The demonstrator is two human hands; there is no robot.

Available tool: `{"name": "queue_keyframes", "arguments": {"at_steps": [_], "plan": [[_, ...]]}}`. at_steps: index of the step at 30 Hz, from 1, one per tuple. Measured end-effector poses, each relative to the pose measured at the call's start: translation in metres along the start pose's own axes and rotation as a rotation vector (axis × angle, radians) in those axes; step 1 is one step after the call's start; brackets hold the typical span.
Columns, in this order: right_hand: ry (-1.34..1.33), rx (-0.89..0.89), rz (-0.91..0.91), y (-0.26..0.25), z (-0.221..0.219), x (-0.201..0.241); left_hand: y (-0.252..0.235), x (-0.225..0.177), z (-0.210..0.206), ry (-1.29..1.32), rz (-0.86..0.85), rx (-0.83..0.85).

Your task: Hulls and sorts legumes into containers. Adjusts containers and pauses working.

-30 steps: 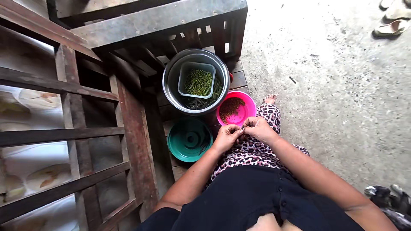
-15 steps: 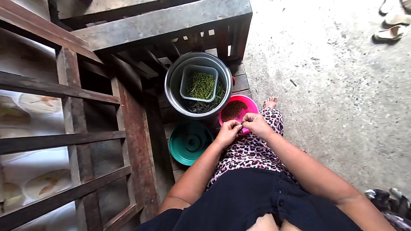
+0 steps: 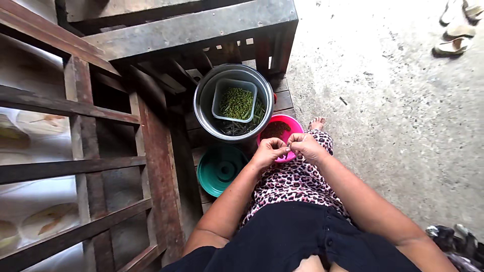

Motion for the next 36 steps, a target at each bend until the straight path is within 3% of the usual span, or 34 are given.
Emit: {"name": "queue_keyframes", "arguments": {"at_steps": [7,13,19,36], "plan": [[0.039,-0.062,0.052,-0.002,0.005,0.002,-0.003,-0.005,-0.005,-0.011,-0.015,0.04],[0.012,-0.094,-0.026,-0.007,0.006,-0.005,-0.007,0.01,-0.007,0.178,0.187,-0.013],[0.048,-0.167,-0.061,-0.007,0.002,-0.009,-0.006,0.012,-0.011,0.181,0.364,-0.043],[0.115,-0.17,0.0,-0.004,-0.001,-0.012,-0.005,0.021,-0.009,0.213,0.367,-0.081]]}}
Point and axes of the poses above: each hand's wrist, its own y-axis away from the middle knuckle, its own z-axis out of the back of the hand, x = y × z, the point moved 5 cm from there along -y, towards the middle knuckle, and after that the axes turned 11 degrees about -x, right-handed, at the moved point
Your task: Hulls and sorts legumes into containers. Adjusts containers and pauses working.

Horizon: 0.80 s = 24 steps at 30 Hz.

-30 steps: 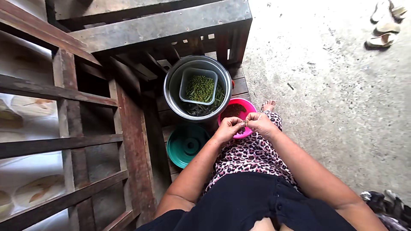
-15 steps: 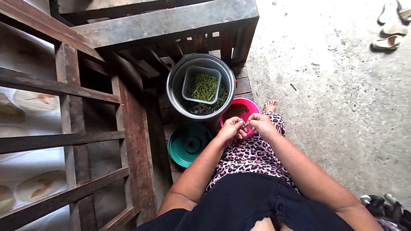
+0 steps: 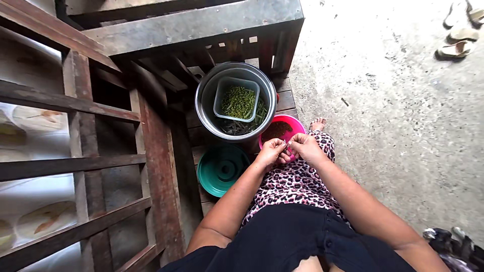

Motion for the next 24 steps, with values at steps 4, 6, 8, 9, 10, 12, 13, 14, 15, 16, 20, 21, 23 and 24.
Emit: {"name": "queue_keyframes", "arguments": {"at_steps": [4,6,8,9,10,12,13,14,15,16,20,21,23,24], "plan": [[0.015,-0.023,0.056,0.015,0.001,0.003,-0.003,-0.002,0.001,-0.025,-0.026,-0.041],[0.035,-0.037,0.115,0.023,0.0,0.007,-0.003,-0.005,-0.001,-0.061,-0.055,-0.055],[0.03,-0.058,0.173,0.026,0.0,0.009,-0.003,-0.006,-0.002,-0.075,-0.078,-0.069],[0.023,-0.067,0.192,0.026,0.001,0.009,-0.003,-0.007,-0.001,-0.072,-0.08,-0.075],[0.011,-0.072,0.201,0.026,0.002,0.009,-0.002,-0.008,-0.001,-0.066,-0.074,-0.078],[-0.014,-0.078,0.198,0.024,0.005,0.008,-0.001,-0.009,0.0,-0.053,-0.054,-0.066],[-0.019,-0.083,0.199,0.023,0.007,0.008,-0.002,-0.009,0.001,-0.042,-0.044,-0.06],[-0.023,-0.089,0.203,0.023,0.008,0.008,-0.002,-0.009,0.002,-0.032,-0.04,-0.06],[-0.03,-0.094,0.215,0.023,0.008,0.009,-0.001,-0.01,0.002,-0.027,-0.037,-0.066],[-0.04,-0.099,0.231,0.023,0.009,0.009,-0.001,-0.01,0.003,-0.022,-0.034,-0.072],[-0.076,-0.104,0.293,0.021,0.012,0.01,-0.002,-0.01,0.004,0.001,-0.048,-0.061],[-0.067,-0.104,0.27,0.02,0.013,0.011,-0.001,-0.01,0.003,0.001,-0.046,-0.049],[-0.03,-0.107,0.197,0.016,0.014,0.011,-0.001,-0.01,0.001,-0.016,-0.029,-0.02],[-0.007,-0.104,0.166,0.013,0.013,0.011,-0.002,-0.01,0.0,-0.027,-0.023,-0.007]]}}
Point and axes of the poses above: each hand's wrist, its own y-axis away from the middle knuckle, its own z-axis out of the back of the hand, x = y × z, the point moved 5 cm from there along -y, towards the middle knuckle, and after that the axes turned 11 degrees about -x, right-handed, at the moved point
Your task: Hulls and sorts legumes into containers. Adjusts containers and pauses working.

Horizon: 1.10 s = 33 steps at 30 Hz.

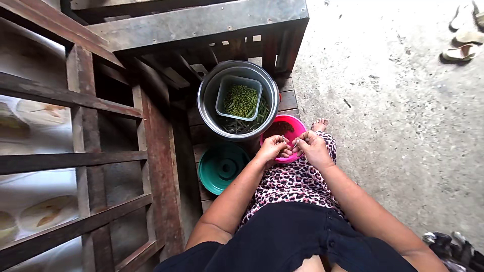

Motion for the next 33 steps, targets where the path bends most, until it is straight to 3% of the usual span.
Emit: {"name": "queue_keyframes", "arguments": {"at_steps": [8,18,23,26,29,33], "plan": [[0.214,0.137,0.01,-0.015,-0.012,0.003,-0.002,-0.004,-0.006,-0.31,-0.09,0.11],[0.158,-0.006,-0.033,-0.015,0.004,0.001,-0.014,-0.002,-0.004,-0.287,-0.1,0.119],[0.143,0.002,0.048,-0.008,0.001,0.004,-0.011,0.0,-0.008,-0.347,-0.165,0.118],[0.227,-0.042,0.15,-0.005,0.003,0.01,-0.005,-0.001,-0.005,-0.381,-0.214,0.065],[0.229,-0.084,0.393,-0.003,-0.001,0.031,0.017,-0.004,0.006,-0.396,-0.34,0.015],[0.176,0.017,0.658,-0.005,-0.036,0.077,0.062,-0.01,0.053,-0.362,-0.553,-0.158]]}}
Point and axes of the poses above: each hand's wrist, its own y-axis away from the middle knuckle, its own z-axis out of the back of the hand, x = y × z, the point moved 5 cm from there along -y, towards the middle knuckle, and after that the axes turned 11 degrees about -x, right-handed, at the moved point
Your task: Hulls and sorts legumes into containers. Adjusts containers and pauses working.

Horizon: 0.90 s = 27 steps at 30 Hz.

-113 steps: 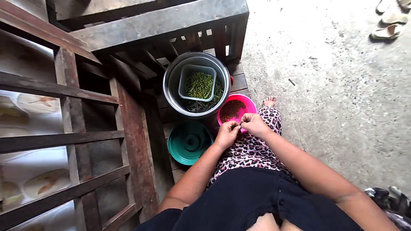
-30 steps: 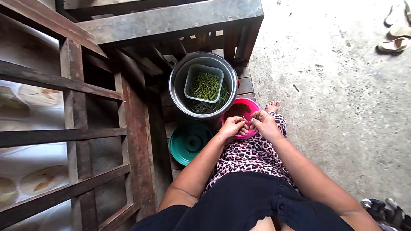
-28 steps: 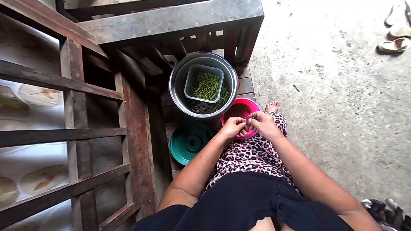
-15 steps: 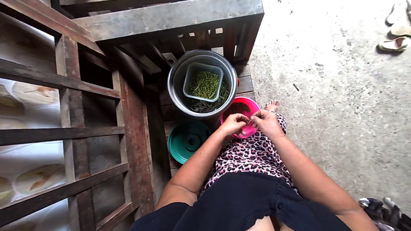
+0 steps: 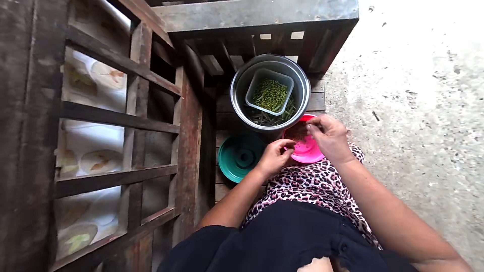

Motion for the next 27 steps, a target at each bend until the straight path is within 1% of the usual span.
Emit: {"name": "queue_keyframes", "arguments": {"at_steps": [2,5,7,8,10,11,13,15,18,20,22,23,25,27], "plan": [[-0.003,0.065,0.106,-0.016,-0.026,0.012,0.016,0.009,0.04,-0.047,0.026,-0.155],[0.036,0.159,0.21,-0.03,-0.072,0.02,0.046,0.026,0.1,-0.149,0.147,-0.377],[0.113,0.253,0.214,-0.036,-0.097,0.018,0.059,0.045,0.129,-0.18,0.195,-0.507],[0.176,0.337,0.188,-0.037,-0.105,0.015,0.065,0.055,0.137,-0.193,0.233,-0.541],[0.31,0.5,0.162,-0.035,-0.115,0.008,0.076,0.069,0.141,-0.238,0.329,-0.52],[0.347,0.519,0.183,-0.032,-0.114,0.005,0.08,0.076,0.138,-0.261,0.37,-0.483],[0.327,0.44,0.261,-0.022,-0.1,0.006,0.083,0.089,0.125,-0.294,0.433,-0.392],[0.236,0.319,0.323,-0.007,-0.076,0.012,0.078,0.095,0.108,-0.328,0.461,-0.316],[0.12,0.179,0.363,0.026,-0.03,0.019,0.064,0.098,0.087,-0.388,0.407,-0.281],[0.099,0.16,0.314,0.049,-0.003,0.015,0.053,0.098,0.078,-0.434,0.353,-0.281],[0.096,0.157,0.23,0.069,0.016,-0.001,0.039,0.095,0.071,-0.523,0.31,-0.269],[0.099,0.159,0.19,0.079,0.021,-0.011,0.032,0.092,0.067,-0.584,0.317,-0.246],[0.102,0.168,0.123,0.093,0.028,-0.025,0.02,0.085,0.058,-0.723,0.392,-0.175],[0.102,0.172,0.103,0.101,0.031,-0.029,0.012,0.079,0.049,-0.852,0.499,-0.09]]}}
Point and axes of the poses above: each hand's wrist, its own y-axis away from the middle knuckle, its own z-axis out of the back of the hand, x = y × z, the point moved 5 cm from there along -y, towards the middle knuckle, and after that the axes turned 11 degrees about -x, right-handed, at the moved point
